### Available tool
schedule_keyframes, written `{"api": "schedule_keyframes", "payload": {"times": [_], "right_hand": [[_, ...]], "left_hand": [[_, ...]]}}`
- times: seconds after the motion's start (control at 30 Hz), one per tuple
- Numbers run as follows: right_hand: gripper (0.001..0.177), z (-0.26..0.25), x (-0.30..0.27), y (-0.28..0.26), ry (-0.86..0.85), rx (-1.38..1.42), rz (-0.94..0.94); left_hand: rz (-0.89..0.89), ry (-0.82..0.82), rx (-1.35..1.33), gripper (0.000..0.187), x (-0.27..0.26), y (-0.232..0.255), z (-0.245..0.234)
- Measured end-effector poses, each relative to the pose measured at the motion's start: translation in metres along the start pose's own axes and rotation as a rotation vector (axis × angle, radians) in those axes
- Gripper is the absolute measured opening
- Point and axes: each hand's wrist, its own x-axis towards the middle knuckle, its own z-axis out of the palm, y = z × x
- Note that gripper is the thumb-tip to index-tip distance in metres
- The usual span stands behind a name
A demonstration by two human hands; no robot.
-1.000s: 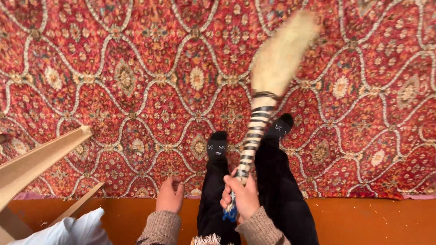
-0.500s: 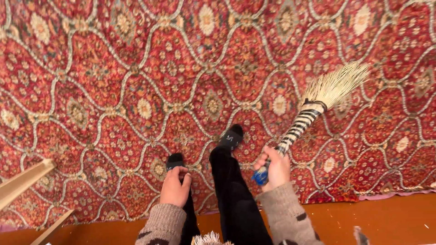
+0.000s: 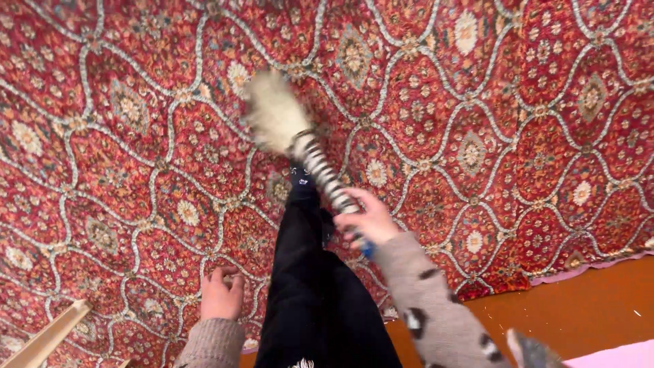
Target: Sweeping a patterned rug on a balcony using a hand broom.
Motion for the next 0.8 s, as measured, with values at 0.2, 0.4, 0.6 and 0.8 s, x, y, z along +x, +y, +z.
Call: {"api": "schedule_keyframes", "payload": {"times": [0.2,0.4,0.6,0.8], "right_hand": [[0.067,-0.123,-0.019,-0.071,0.399,0.530,-0.270],[0.057,0.037,-0.059,-0.120,0.156,0.332,-0.098],[0.057,0.018,-0.012,-0.208,-0.066,-0.211,-0.001],[0.068,-0.176,-0.023,-0.220,0.478,0.399,-0.066]], "left_hand": [[0.149,0.052,0.185,0.035,0.037,0.086,-0.025],[0.176,0.055,0.170,0.038,0.005,0.208,-0.069],[0.381,0.098,0.418,0.038,0.033,0.237,-0.072],[0.388,0.085,0.405,0.035,0.042,0.264,-0.066]]}}
